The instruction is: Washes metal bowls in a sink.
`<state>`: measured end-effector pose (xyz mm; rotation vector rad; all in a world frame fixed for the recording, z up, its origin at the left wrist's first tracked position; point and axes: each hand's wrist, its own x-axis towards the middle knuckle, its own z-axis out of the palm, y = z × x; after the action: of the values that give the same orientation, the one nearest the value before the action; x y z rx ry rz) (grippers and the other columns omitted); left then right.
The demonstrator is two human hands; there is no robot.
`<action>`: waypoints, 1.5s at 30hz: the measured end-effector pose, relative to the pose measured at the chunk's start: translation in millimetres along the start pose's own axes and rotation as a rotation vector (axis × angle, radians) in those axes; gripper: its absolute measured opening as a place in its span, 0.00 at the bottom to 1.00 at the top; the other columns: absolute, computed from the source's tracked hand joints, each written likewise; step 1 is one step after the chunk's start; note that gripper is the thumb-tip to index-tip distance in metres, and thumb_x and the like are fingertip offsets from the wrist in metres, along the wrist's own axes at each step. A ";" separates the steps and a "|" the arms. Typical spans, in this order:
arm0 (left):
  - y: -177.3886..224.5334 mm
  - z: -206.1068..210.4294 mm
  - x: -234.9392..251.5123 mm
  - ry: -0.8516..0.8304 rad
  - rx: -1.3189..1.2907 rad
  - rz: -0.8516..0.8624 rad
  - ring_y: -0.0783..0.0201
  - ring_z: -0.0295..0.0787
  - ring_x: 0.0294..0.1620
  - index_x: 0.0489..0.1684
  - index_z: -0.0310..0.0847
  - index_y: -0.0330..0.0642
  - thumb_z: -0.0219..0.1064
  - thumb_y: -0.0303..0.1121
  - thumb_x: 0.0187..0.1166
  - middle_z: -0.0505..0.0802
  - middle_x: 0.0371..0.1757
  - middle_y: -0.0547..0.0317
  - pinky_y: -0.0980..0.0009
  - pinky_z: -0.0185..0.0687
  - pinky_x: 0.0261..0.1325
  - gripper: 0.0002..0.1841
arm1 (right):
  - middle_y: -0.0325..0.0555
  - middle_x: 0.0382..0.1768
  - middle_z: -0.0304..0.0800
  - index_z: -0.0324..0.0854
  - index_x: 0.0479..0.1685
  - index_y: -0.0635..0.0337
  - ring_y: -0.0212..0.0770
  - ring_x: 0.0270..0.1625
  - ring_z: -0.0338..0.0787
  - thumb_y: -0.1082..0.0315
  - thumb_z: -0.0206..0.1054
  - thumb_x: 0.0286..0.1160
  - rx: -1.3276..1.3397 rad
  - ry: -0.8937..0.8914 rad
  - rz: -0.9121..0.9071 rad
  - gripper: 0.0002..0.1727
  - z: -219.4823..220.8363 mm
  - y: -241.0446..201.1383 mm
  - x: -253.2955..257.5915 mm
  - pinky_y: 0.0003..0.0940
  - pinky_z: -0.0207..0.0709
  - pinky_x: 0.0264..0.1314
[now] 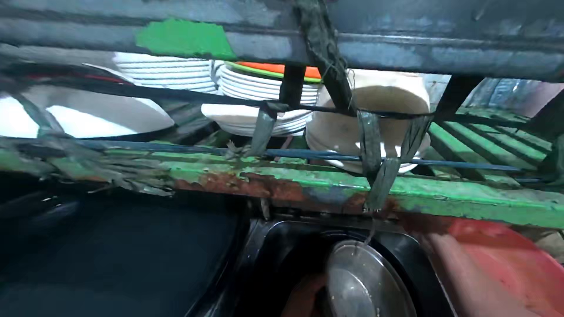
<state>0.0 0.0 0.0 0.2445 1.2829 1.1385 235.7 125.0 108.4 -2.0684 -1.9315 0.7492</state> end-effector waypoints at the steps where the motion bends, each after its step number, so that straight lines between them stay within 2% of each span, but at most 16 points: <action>1: -0.5 -0.1 2.5 0.007 0.001 -0.007 0.54 0.90 0.45 0.60 0.79 0.33 0.65 0.29 0.82 0.91 0.47 0.45 0.55 0.89 0.48 0.13 | 0.60 0.55 0.88 0.79 0.63 0.78 0.41 0.57 0.86 0.74 0.57 0.87 0.307 0.102 -0.047 0.16 21.7 12.8 10.8 0.30 0.77 0.65; 2: -0.2 -0.3 4.4 0.008 0.003 -0.009 0.53 0.91 0.46 0.60 0.79 0.33 0.66 0.29 0.82 0.91 0.47 0.44 0.54 0.89 0.48 0.13 | 0.53 0.43 0.85 0.77 0.58 0.76 0.35 0.43 0.86 0.78 0.54 0.87 0.683 0.122 -0.056 0.12 42.3 18.0 22.6 0.26 0.81 0.49; 4: 0.8 0.2 6.8 -0.009 0.009 -0.006 0.53 0.91 0.46 0.60 0.79 0.34 0.66 0.30 0.82 0.92 0.48 0.44 0.54 0.90 0.48 0.14 | 0.52 0.37 0.90 0.77 0.56 0.72 0.40 0.36 0.92 0.73 0.51 0.91 1.064 -0.123 0.053 0.12 65.7 6.8 32.7 0.35 0.89 0.42; 9: 2.4 9.9 1.9 -0.065 0.029 -0.003 0.54 0.91 0.46 0.57 0.80 0.32 0.65 0.27 0.82 0.92 0.47 0.45 0.55 0.89 0.49 0.12 | 0.47 0.51 0.90 0.80 0.65 0.68 0.32 0.49 0.90 0.68 0.58 0.90 0.430 -0.663 -0.057 0.15 85.0 -26.2 29.0 0.30 0.83 0.58; 12: 3.3 11.0 -7.1 -0.100 0.052 0.015 0.55 0.91 0.46 0.59 0.79 0.31 0.63 0.28 0.83 0.91 0.47 0.45 0.55 0.89 0.51 0.12 | 0.50 0.55 0.90 0.82 0.66 0.67 0.35 0.52 0.89 0.67 0.62 0.87 0.227 -0.635 -0.047 0.16 82.1 -22.7 37.9 0.34 0.80 0.63; 15: 10.2 1.7 -9.3 -0.111 0.050 0.030 0.56 0.90 0.48 0.62 0.78 0.32 0.61 0.29 0.85 0.91 0.49 0.46 0.56 0.88 0.52 0.13 | 0.46 0.45 0.89 0.82 0.64 0.64 0.33 0.41 0.87 0.60 0.60 0.89 0.066 -0.554 0.049 0.17 76.3 2.0 50.7 0.34 0.81 0.52; 19: 6.5 3.2 -2.4 -0.114 0.067 0.041 0.53 0.91 0.48 0.60 0.79 0.33 0.65 0.29 0.82 0.92 0.49 0.44 0.53 0.89 0.50 0.14 | 0.55 0.65 0.88 0.81 0.71 0.62 0.46 0.66 0.87 0.62 0.57 0.90 0.015 -0.566 -0.079 0.20 71.3 -24.4 31.0 0.46 0.74 0.76; 23: 4.0 11.1 -1.6 -0.103 0.047 0.028 0.53 0.91 0.47 0.59 0.79 0.32 0.64 0.28 0.83 0.91 0.48 0.44 0.54 0.89 0.49 0.12 | 0.48 0.58 0.91 0.88 0.61 0.61 0.36 0.59 0.87 0.62 0.64 0.87 0.099 -0.638 -0.222 0.15 70.4 -42.9 21.7 0.38 0.76 0.69; 26: 10.3 11.1 -5.8 -0.086 0.071 0.069 0.55 0.91 0.45 0.56 0.80 0.33 0.64 0.27 0.82 0.91 0.45 0.45 0.56 0.90 0.48 0.11 | 0.59 0.66 0.87 0.86 0.67 0.58 0.53 0.71 0.84 0.58 0.61 0.88 -0.150 -0.595 -0.265 0.19 73.9 -16.7 39.8 0.56 0.70 0.79; 29: 18.9 16.4 -10.9 -0.075 0.148 0.134 0.58 0.91 0.44 0.56 0.80 0.34 0.67 0.27 0.79 0.91 0.44 0.48 0.59 0.89 0.47 0.12 | 0.60 0.71 0.85 0.83 0.72 0.58 0.55 0.76 0.82 0.56 0.59 0.90 -0.060 -0.554 -0.189 0.22 96.4 16.0 47.3 0.55 0.67 0.83; 33: 30.6 32.6 -18.6 -0.039 0.245 0.216 0.60 0.90 0.44 0.56 0.82 0.34 0.71 0.29 0.77 0.91 0.44 0.50 0.62 0.88 0.47 0.13 | 0.56 0.53 0.88 0.80 0.67 0.65 0.47 0.52 0.87 0.52 0.49 0.95 0.282 -0.462 0.049 0.25 160.8 59.4 29.5 0.47 0.79 0.61; 35: 24.7 38.3 -13.4 -0.036 0.228 0.239 0.61 0.89 0.43 0.56 0.81 0.33 0.70 0.27 0.77 0.90 0.43 0.50 0.64 0.88 0.45 0.13 | 0.54 0.54 0.88 0.73 0.76 0.64 0.45 0.50 0.89 0.54 0.48 0.96 0.442 -0.572 0.198 0.25 177.9 49.4 5.3 0.44 0.82 0.58; 38: 13.8 41.0 1.4 -0.033 0.173 0.246 0.60 0.90 0.41 0.55 0.81 0.32 0.68 0.28 0.80 0.91 0.41 0.49 0.64 0.89 0.44 0.11 | 0.35 0.29 0.82 0.77 0.63 0.60 0.25 0.24 0.78 0.60 0.47 0.96 1.076 -0.331 0.251 0.17 173.8 -7.6 -43.9 0.21 0.74 0.25; 40: 9.2 37.8 8.6 -0.019 0.184 0.245 0.60 0.90 0.42 0.56 0.81 0.31 0.68 0.29 0.81 0.91 0.42 0.48 0.63 0.89 0.45 0.12 | 0.42 0.58 0.90 0.75 0.75 0.63 0.26 0.54 0.89 0.62 0.45 0.96 1.396 -0.189 0.105 0.22 159.3 -34.5 -69.9 0.22 0.82 0.56; 42: 12.3 34.6 12.6 0.005 0.265 0.271 0.61 0.90 0.44 0.58 0.82 0.32 0.69 0.31 0.80 0.91 0.45 0.49 0.63 0.88 0.47 0.14 | 0.56 0.85 0.70 0.58 0.89 0.71 0.37 0.85 0.72 0.68 0.39 0.95 1.048 -0.204 -0.249 0.28 151.8 -24.6 -95.8 0.30 0.63 0.89; 45: 28.6 27.1 12.0 0.052 0.319 0.288 0.58 0.88 0.49 0.56 0.83 0.33 0.70 0.30 0.78 0.91 0.49 0.47 0.59 0.86 0.52 0.13 | 0.66 0.73 0.83 0.75 0.77 0.73 0.55 0.79 0.82 0.58 0.41 0.95 0.346 -0.307 -0.498 0.30 158.3 33.1 -109.9 0.53 0.67 0.86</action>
<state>6.0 34.4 21.9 0.6578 1.5083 1.1822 184.5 -15.1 -17.9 -1.2568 -2.1524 1.2146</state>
